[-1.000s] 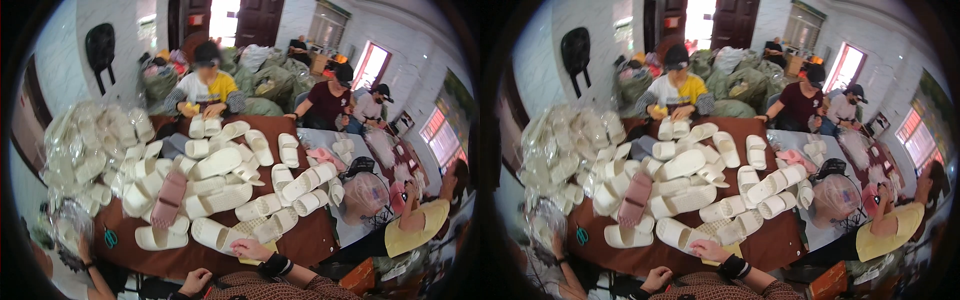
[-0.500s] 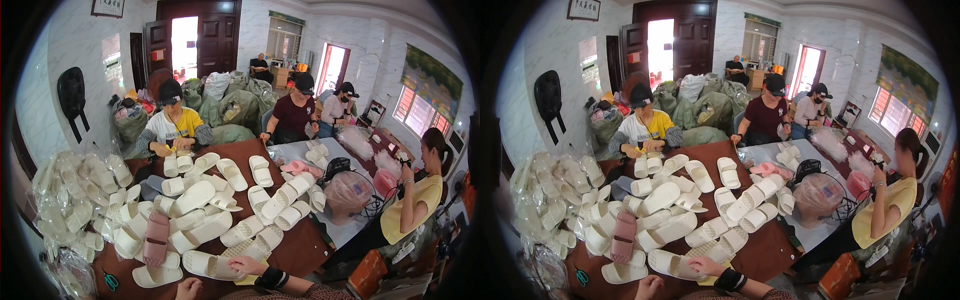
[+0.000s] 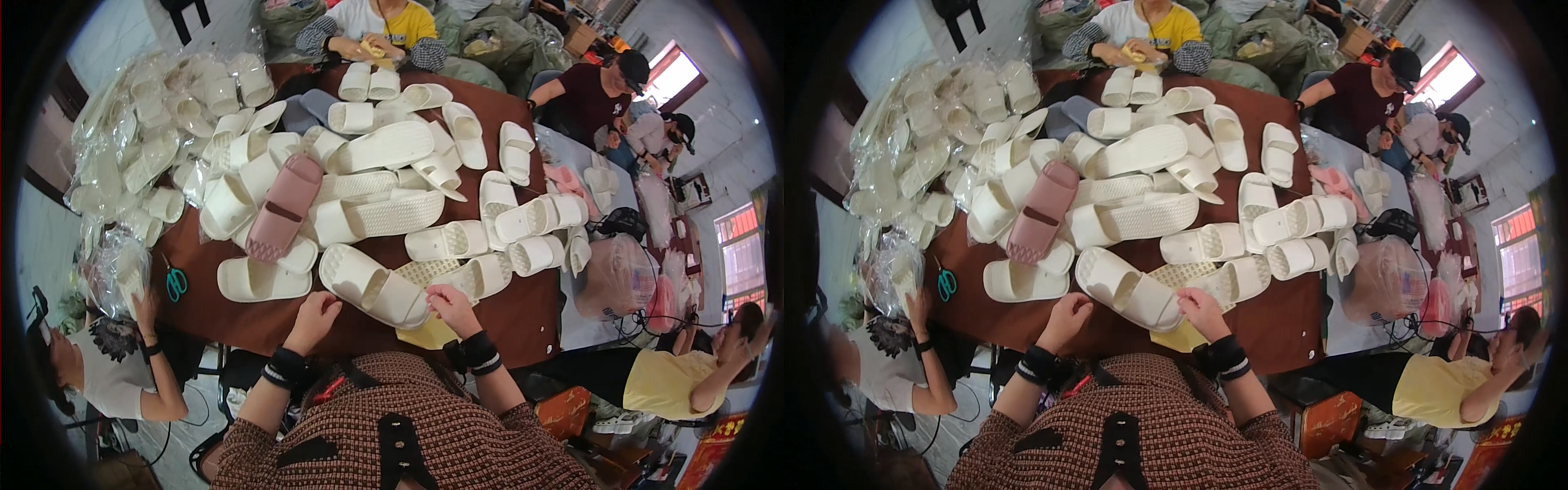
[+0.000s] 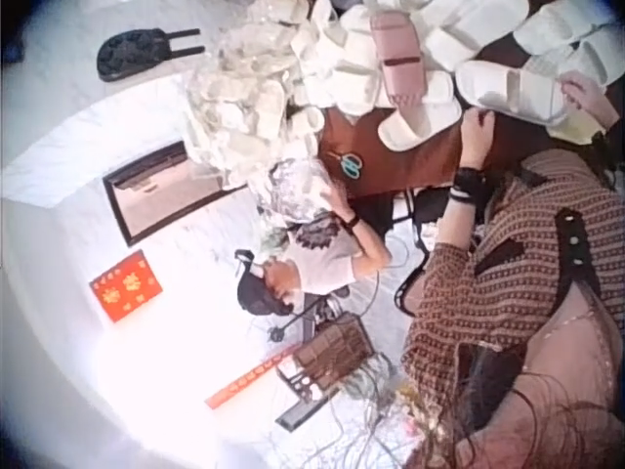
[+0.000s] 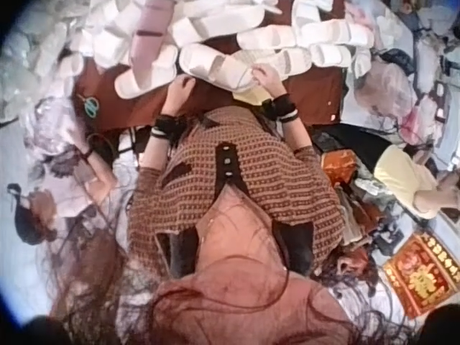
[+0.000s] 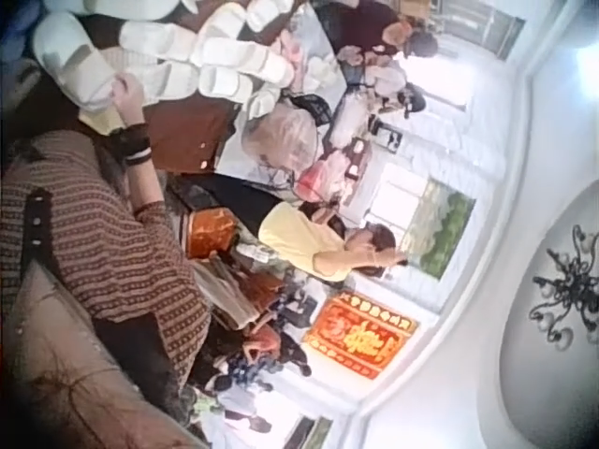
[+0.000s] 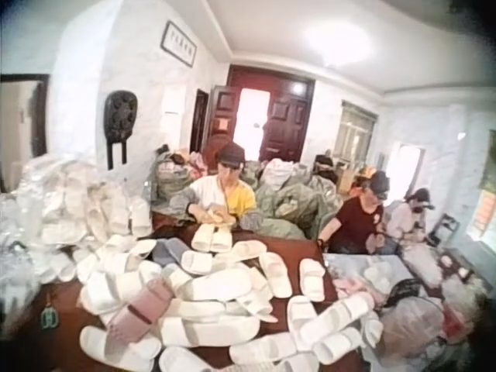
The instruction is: Cleaning and sorting plastic slippers and components in a manufacturing setting.
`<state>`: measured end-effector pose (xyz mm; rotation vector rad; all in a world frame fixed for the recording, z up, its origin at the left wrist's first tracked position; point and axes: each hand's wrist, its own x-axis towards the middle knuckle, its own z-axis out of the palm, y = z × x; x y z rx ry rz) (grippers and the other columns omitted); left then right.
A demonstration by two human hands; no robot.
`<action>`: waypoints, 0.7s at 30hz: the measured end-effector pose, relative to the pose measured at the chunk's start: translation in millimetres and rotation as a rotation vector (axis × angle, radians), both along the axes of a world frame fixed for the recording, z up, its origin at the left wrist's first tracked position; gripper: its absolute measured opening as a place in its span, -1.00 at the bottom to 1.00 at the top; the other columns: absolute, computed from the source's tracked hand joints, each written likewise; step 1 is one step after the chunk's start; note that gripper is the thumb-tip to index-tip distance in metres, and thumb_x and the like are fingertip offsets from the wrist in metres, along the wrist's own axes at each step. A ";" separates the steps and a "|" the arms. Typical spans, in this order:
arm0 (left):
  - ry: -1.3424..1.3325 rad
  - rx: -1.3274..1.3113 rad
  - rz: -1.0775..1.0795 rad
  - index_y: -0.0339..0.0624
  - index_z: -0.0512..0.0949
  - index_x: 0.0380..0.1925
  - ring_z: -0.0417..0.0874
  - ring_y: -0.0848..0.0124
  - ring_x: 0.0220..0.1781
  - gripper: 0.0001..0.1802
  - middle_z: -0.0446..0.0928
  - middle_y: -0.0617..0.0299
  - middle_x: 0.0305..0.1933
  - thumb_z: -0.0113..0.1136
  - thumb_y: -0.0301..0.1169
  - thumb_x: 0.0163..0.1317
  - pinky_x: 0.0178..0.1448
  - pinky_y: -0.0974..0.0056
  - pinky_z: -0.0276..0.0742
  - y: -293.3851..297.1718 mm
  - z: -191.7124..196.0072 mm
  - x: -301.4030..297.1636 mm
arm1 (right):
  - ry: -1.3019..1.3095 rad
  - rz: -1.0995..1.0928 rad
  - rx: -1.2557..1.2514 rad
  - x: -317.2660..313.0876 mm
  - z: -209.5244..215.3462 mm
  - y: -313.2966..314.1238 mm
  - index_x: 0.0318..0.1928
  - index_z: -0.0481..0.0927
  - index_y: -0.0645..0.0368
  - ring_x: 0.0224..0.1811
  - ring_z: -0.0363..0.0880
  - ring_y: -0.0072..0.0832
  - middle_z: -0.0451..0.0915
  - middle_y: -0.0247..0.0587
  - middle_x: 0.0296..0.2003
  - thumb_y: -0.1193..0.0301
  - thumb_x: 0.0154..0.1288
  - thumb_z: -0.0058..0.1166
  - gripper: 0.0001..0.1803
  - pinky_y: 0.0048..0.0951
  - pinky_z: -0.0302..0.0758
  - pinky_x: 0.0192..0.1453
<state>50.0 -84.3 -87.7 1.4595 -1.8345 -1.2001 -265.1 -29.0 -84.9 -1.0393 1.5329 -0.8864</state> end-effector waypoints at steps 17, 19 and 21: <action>0.501 0.412 0.057 -0.38 0.23 0.15 0.55 0.45 -0.25 -0.41 0.48 0.09 -0.10 0.20 -0.41 0.16 -0.21 0.42 0.52 -23.7 -29.3 -11.2 | -0.023 -0.108 0.302 -0.3 -25.0 19.7 -0.08 0.44 0.31 -0.31 0.57 -0.42 0.54 -0.15 -0.32 0.29 0.19 0.08 -0.62 -0.43 0.52 -0.32; 0.524 0.640 0.060 -0.35 0.41 -0.09 0.51 0.54 -0.39 -0.66 0.51 0.22 -0.32 0.17 -0.40 0.18 -0.34 0.48 0.46 -27.0 -44.5 3.2 | -0.102 -0.136 0.339 3.2 -26.6 25.5 -0.09 0.45 0.26 -0.29 0.57 -0.53 0.55 -0.21 -0.25 0.26 0.24 0.04 -0.65 -0.53 0.54 -0.31; 0.417 0.623 0.019 -0.32 0.45 -0.19 0.50 0.55 -0.35 -0.75 0.50 0.26 -0.33 0.16 -0.40 0.19 -0.29 0.47 0.46 -29.6 -25.2 -2.2 | -0.347 -0.177 0.378 0.1 -31.0 28.4 -0.06 0.47 0.23 -0.26 0.56 -0.53 0.55 -0.24 -0.21 0.27 0.25 0.03 -0.66 -0.53 0.53 -0.29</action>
